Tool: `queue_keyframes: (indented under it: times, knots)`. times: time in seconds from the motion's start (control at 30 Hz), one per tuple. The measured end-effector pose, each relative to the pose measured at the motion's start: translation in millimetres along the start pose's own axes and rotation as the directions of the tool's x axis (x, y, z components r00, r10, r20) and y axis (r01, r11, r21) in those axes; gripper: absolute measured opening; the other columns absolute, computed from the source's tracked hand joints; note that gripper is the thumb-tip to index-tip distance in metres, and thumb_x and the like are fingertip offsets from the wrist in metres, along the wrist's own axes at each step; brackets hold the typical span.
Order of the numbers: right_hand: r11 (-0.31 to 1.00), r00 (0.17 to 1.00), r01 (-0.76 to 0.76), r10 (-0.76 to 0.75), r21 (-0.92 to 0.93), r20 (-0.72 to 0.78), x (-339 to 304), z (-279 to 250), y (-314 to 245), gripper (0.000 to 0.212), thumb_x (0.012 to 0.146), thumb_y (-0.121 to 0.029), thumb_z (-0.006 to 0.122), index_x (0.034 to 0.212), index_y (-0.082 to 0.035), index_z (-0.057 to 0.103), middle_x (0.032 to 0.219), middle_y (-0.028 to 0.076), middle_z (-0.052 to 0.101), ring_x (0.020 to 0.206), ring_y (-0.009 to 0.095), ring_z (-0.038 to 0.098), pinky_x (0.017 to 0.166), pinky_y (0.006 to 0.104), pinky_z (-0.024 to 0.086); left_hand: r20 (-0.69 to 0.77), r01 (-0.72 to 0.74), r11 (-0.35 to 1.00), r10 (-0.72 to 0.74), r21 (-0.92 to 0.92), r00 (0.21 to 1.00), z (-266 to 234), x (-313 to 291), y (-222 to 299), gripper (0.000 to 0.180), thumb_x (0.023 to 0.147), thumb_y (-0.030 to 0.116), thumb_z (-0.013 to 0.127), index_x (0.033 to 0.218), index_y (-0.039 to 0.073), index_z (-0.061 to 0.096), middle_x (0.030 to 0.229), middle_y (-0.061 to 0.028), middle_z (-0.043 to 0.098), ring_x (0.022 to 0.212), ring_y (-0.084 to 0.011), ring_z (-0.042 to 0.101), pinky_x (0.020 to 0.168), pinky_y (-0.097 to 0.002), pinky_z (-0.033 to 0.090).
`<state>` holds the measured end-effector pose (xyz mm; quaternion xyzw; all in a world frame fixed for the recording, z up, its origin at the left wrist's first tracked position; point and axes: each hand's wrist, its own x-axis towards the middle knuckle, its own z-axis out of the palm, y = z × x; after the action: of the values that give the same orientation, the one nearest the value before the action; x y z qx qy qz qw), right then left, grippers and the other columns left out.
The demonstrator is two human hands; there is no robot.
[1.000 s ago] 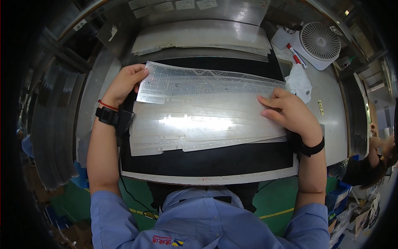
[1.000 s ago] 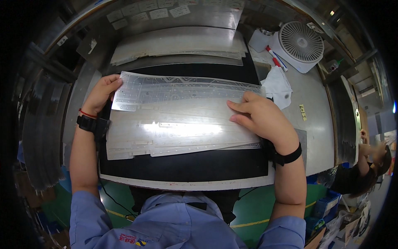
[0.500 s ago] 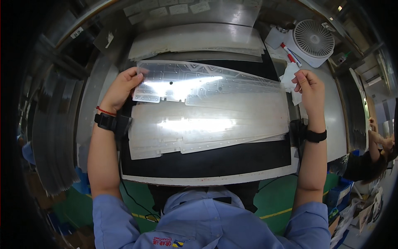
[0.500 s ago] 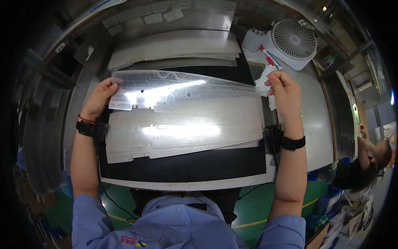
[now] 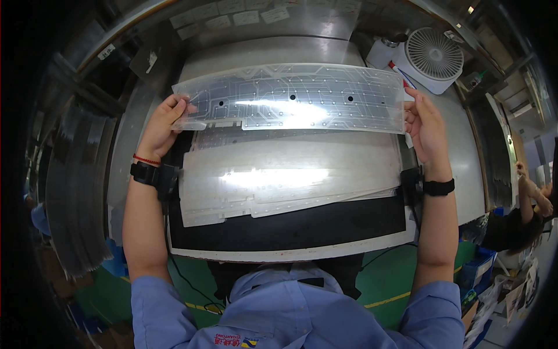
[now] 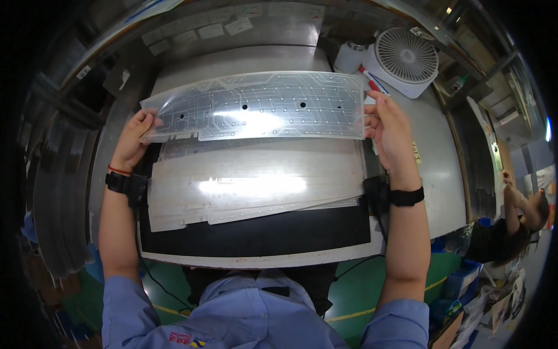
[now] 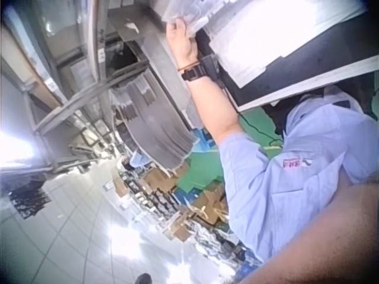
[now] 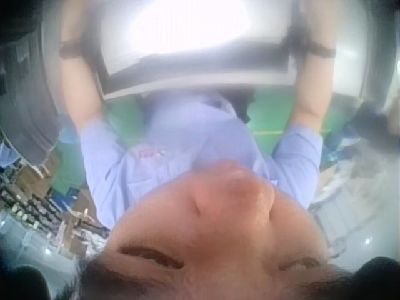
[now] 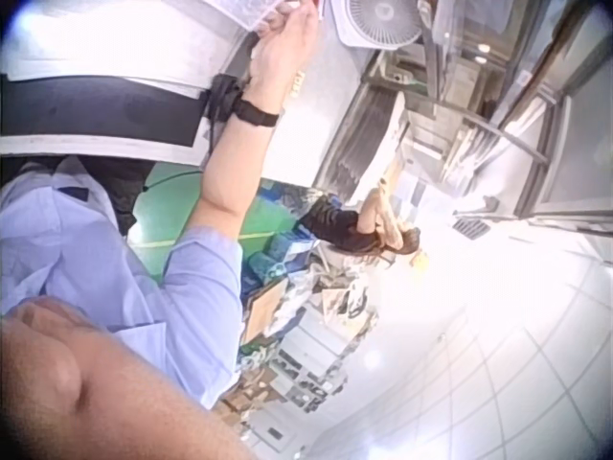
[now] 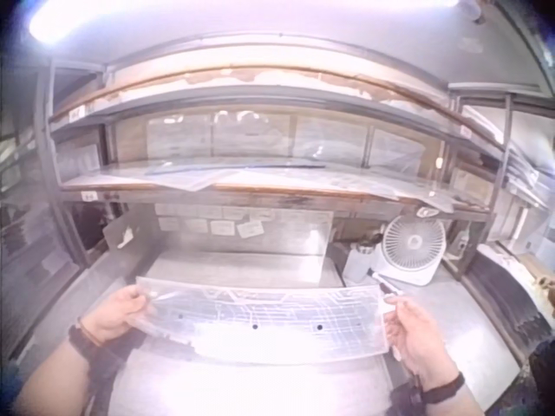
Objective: Manually aligning and stacking clear plastic membrane layers for an electronic keyboard.
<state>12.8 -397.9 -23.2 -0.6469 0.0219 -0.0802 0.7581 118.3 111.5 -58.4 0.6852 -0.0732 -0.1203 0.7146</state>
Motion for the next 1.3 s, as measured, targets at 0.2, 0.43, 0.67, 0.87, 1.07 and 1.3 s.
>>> queue_keyframes:
  times: [0.2,0.43,0.67,0.87,1.07,1.3]
  knots:
    - [0.999,1.0,0.014,-0.013,-0.05,0.011,-2.1,3.4,1.0,0.039,0.097,-0.013,0.053,0.131,0.003,0.045,0.093,0.007,0.065,0.077,0.009,0.061,0.063,0.0218,0.05,-0.002,0.005,1.0,-0.005,-0.002,1.0,1.7,2.0,-2.1,0.02,0.099,0.021,0.053,0.111,0.006,0.057,0.088,-0.0015,0.066,0.057,-0.0013,0.045,0.051,-0.016,0.035]
    - [0.44,0.902,0.407,-0.33,-0.801,0.277,-18.7,23.1,-10.5,0.054,0.083,-0.02,0.07,0.131,-0.003,0.052,0.109,0.013,0.059,0.094,0.02,0.056,0.075,0.0305,0.048,0.045,0.069,0.995,-0.073,0.071,0.996,8.9,0.2,-1.1,0.019,0.098,0.019,0.053,0.112,0.006,0.056,0.087,-0.0009,0.065,0.065,-0.0028,0.053,0.055,-0.0167,0.04]
    - [0.341,0.834,0.502,0.053,-0.795,0.55,-33.5,42.9,-1.5,0.061,0.08,-0.031,0.071,0.13,-0.002,0.053,0.099,0.017,0.053,0.09,0.032,0.053,0.082,0.0358,0.045,0.08,0.088,0.991,-0.096,0.1,0.992,14.9,2.3,-3.7,0.019,0.099,0.017,0.051,0.113,0.005,0.056,0.087,-0.0014,0.065,0.07,-0.0052,0.058,0.063,-0.0183,0.046]
    - [0.287,0.794,0.561,0.079,-0.776,0.603,-32.2,42.0,0.6,0.06,0.079,-0.036,0.071,0.128,-0.006,0.057,0.092,0.013,0.051,0.086,0.03,0.052,0.077,0.0367,0.044,0.1,0.099,0.99,-0.108,0.096,0.989,9.1,5.0,-6.7,0.019,0.099,0.017,0.051,0.113,0.005,0.056,0.086,-0.0018,0.066,0.072,-0.0062,0.061,0.065,-0.0191,0.048]
    - [0.306,0.79,0.555,0.097,-0.773,0.606,-33.2,44.9,-1.7,0.05,0.078,-0.03,0.071,0.123,-0.011,0.062,0.089,0.012,0.051,0.084,0.029,0.053,0.076,0.0362,0.044,0.084,0.097,0.991,-0.105,0.093,0.991,12.6,4.5,-6.4,0.019,0.099,0.017,0.051,0.113,0.005,0.056,0.086,-0.002,0.066,0.074,-0.0067,0.061,0.067,-0.0201,0.049]
    - [0.288,0.779,0.575,0.094,-0.766,0.62,-34.2,46.3,0.0,0.045,0.077,-0.029,0.072,0.118,-0.012,0.066,0.088,0.012,0.053,0.085,0.028,0.054,0.076,0.0365,0.045,0.056,0.092,0.99,-0.098,0.104,0.994,16.7,1.9,-3.1,0.019,0.099,0.017,0.052,0.113,0.005,0.056,0.086,-0.0014,0.065,0.073,-0.0063,0.06,0.067,-0.0196,0.048]
